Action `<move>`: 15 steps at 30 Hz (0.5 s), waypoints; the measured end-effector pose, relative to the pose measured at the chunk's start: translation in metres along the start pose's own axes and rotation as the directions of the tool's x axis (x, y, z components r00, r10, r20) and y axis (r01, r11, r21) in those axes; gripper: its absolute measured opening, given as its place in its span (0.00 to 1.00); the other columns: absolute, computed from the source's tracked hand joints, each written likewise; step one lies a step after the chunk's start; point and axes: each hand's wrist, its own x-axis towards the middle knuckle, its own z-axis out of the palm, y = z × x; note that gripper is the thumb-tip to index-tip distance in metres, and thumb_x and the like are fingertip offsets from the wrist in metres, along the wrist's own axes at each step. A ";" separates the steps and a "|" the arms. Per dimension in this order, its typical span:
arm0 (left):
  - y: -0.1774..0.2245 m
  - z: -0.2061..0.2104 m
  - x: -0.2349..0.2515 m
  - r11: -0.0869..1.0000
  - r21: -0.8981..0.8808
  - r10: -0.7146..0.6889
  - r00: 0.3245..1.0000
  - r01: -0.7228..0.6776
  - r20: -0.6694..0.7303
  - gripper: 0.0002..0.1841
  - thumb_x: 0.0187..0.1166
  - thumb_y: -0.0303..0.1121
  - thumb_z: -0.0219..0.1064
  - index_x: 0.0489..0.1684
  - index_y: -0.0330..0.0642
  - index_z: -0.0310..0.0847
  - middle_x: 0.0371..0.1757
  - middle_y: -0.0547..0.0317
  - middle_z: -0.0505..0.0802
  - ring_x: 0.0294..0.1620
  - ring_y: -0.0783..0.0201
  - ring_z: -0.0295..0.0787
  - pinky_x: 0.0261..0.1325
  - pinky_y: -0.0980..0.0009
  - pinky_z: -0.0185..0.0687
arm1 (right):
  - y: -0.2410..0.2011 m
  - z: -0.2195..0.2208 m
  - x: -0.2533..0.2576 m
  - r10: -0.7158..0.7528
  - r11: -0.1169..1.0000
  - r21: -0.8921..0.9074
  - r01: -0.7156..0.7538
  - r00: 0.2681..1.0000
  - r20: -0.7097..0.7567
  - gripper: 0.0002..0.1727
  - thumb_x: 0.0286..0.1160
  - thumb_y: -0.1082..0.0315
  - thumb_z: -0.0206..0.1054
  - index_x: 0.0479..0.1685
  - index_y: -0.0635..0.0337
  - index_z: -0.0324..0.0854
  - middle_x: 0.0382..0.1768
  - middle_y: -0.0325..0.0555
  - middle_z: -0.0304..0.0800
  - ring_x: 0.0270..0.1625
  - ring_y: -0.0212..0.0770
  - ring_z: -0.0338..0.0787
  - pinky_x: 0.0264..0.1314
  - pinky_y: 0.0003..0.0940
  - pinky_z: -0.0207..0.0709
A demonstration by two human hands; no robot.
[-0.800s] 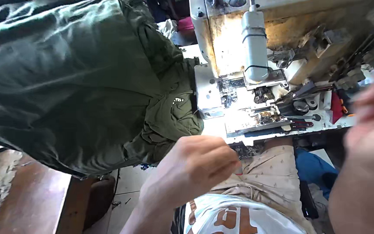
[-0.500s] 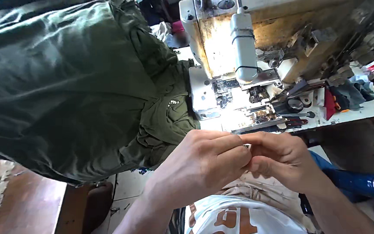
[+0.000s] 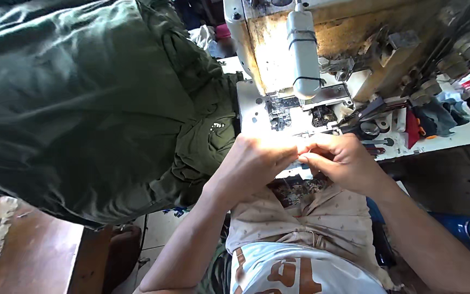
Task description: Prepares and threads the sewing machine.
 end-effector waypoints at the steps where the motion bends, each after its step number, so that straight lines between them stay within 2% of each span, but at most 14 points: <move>1: -0.004 0.002 0.001 1.000 0.026 -0.004 1.000 0.004 -0.005 0.08 0.82 0.37 0.68 0.35 0.51 0.93 0.29 0.70 0.90 0.29 0.72 0.83 0.34 0.69 0.78 | 0.004 0.001 0.004 -0.015 0.999 -0.050 0.015 1.000 -0.004 0.03 0.79 0.67 0.71 0.41 0.54 0.90 0.24 0.31 0.89 0.23 0.25 0.86 0.25 0.22 0.84; 4: -0.014 0.008 0.003 0.998 0.066 -0.012 1.000 0.014 -0.027 0.08 0.83 0.38 0.68 0.37 0.51 0.93 0.31 0.69 0.90 0.31 0.70 0.85 0.34 0.67 0.79 | 0.013 0.004 0.015 -0.067 0.975 -0.214 0.064 0.998 -0.004 0.07 0.82 0.64 0.68 0.39 0.52 0.91 0.25 0.30 0.88 0.24 0.23 0.84 0.26 0.22 0.81; 6: -0.021 0.011 0.003 0.998 0.045 -0.046 0.997 0.049 -0.062 0.07 0.82 0.38 0.70 0.39 0.52 0.95 0.34 0.68 0.91 0.34 0.71 0.86 0.37 0.67 0.81 | 0.018 0.004 0.022 -0.087 0.948 -0.307 0.083 0.996 -0.001 0.08 0.83 0.63 0.66 0.38 0.50 0.90 0.25 0.29 0.86 0.25 0.24 0.82 0.27 0.26 0.77; 8: -0.030 0.016 0.002 0.994 0.012 -0.108 0.989 0.110 -0.096 0.05 0.81 0.37 0.71 0.41 0.51 0.94 0.40 0.68 0.94 0.39 0.72 0.89 0.43 0.67 0.84 | 0.026 0.004 0.030 -0.114 0.922 -0.376 0.094 0.993 -0.031 0.09 0.84 0.63 0.65 0.38 0.50 0.89 0.25 0.31 0.85 0.26 0.28 0.82 0.28 0.31 0.78; 10: -0.040 0.019 0.000 0.985 -0.008 -0.173 0.972 0.174 -0.157 0.04 0.79 0.34 0.72 0.44 0.49 0.92 0.43 0.65 0.93 0.39 0.71 0.88 0.43 0.67 0.85 | 0.037 0.003 0.038 -0.171 0.893 -0.434 0.122 0.982 -0.076 0.08 0.83 0.66 0.64 0.39 0.52 0.89 0.27 0.34 0.87 0.28 0.30 0.85 0.30 0.33 0.80; 12: -0.053 0.021 -0.002 0.976 -0.016 -0.216 0.949 0.218 -0.230 0.06 0.79 0.35 0.71 0.46 0.47 0.90 0.43 0.64 0.92 0.34 0.72 0.83 0.37 0.70 0.82 | 0.045 0.001 0.045 -0.212 0.863 -0.487 0.134 0.971 -0.108 0.09 0.83 0.67 0.64 0.44 0.54 0.92 0.34 0.38 0.92 0.36 0.33 0.90 0.40 0.36 0.85; 15: -0.068 0.022 -0.007 0.967 -0.052 -0.252 0.925 0.248 -0.284 0.06 0.80 0.36 0.72 0.43 0.46 0.90 0.39 0.65 0.90 0.33 0.74 0.82 0.37 0.75 0.79 | 0.052 -0.001 0.053 -0.265 0.811 -0.566 0.148 0.956 -0.130 0.10 0.82 0.67 0.66 0.49 0.56 0.94 0.45 0.43 0.96 0.50 0.37 0.94 0.56 0.37 0.87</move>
